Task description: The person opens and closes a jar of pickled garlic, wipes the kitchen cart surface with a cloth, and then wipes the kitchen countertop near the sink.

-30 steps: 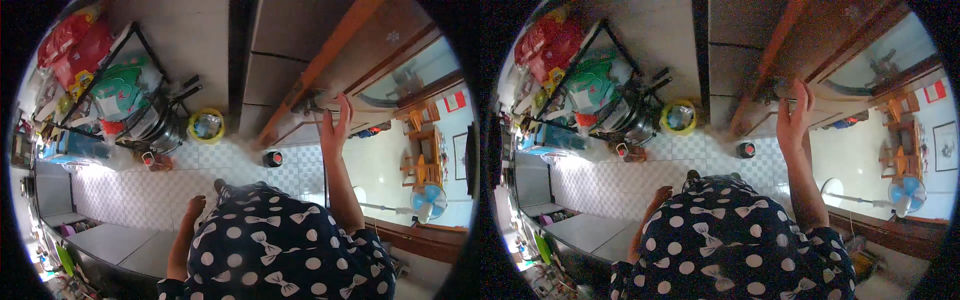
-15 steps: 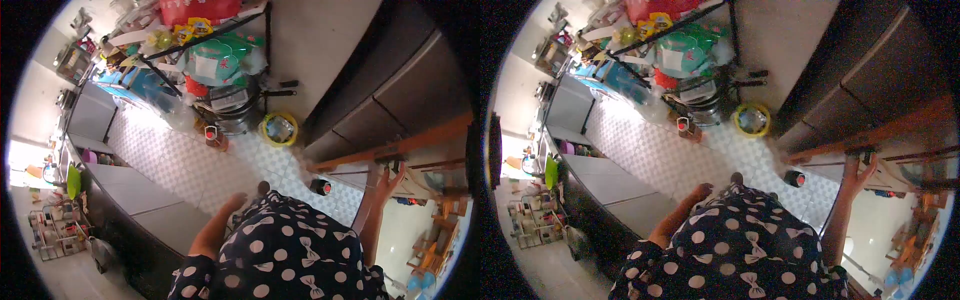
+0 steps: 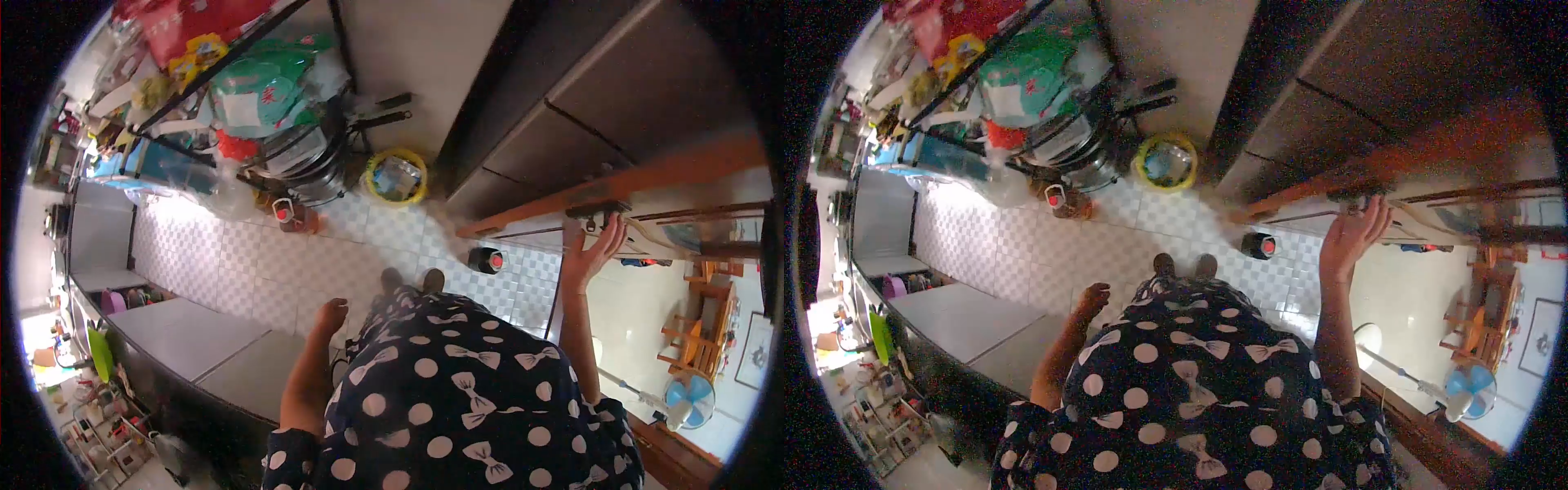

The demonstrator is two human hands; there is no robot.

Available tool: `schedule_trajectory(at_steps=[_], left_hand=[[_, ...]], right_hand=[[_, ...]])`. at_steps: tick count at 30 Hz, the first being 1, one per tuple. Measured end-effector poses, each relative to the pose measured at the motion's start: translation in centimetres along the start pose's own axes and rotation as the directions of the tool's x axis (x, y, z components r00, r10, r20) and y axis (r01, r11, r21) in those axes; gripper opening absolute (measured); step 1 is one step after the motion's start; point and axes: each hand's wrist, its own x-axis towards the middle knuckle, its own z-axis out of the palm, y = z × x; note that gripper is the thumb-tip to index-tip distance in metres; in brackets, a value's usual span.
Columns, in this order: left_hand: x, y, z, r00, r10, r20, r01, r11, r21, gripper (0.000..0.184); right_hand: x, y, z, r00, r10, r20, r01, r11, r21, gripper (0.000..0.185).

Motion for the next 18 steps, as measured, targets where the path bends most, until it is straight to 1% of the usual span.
schedule_trajectory(at_steps=[2,3,4,6,9,11,12,15,17,18], left_hand=[[2.3,0.3,2.3,0.982,0.185,0.048,-0.181,0.980,-0.078,0.029],[3.2,0.2,3.6,0.960,0.272,0.067,-0.263,0.957,-0.124,0.030],[2.7,2.2,4.1,0.963,0.254,0.085,-0.248,0.966,-0.079,0.030],[-0.1,9.4,4.2,0.971,0.213,0.108,-0.214,0.977,0.005,0.030],[-1.1,12.9,5.0,0.944,0.323,0.068,-0.327,0.943,0.059,0.030],[-1.5,14.2,5.5,0.949,0.312,0.037,-0.314,0.945,0.095,0.029],[-1.9,14.2,5.6,0.952,0.304,0.019,-0.304,0.946,0.113,0.029],[-2.9,12.3,5.5,0.942,0.333,0.032,-0.335,0.939,0.080,0.028],[-2.7,8.3,6.4,0.944,0.330,0.025,-0.331,0.940,0.079,0.028],[-2.5,6.0,6.9,0.943,0.333,0.019,-0.333,0.939,0.081,0.028]], right_hand=[[-0.4,0.5,0.0,1.000,-0.006,0.002,0.006,0.998,0.058,0.066],[-0.3,0.6,-0.4,1.000,-0.017,0.018,0.016,0.999,0.042,0.065],[-0.4,0.7,-0.6,0.999,-0.020,0.029,0.019,0.999,0.028,0.064],[-0.3,0.8,-0.7,0.998,-0.035,0.053,0.034,0.999,0.011,0.064],[-0.1,0.9,-0.9,0.998,-0.036,0.050,0.035,0.999,0.031,0.061],[-0.1,1.3,-0.7,0.997,-0.059,0.045,0.057,0.998,0.042,0.061],[-0.2,1.7,-0.6,0.997,-0.070,0.044,0.068,0.997,0.044,0.062],[-0.3,1.7,-0.8,0.994,-0.075,0.076,0.069,0.995,0.069,0.063],[-0.1,0.9,-1.6,0.993,-0.046,0.107,0.034,0.993,0.113,0.065],[-0.4,0.2,-2.0,0.992,-0.025,0.126,0.001,0.983,0.185,0.064]])
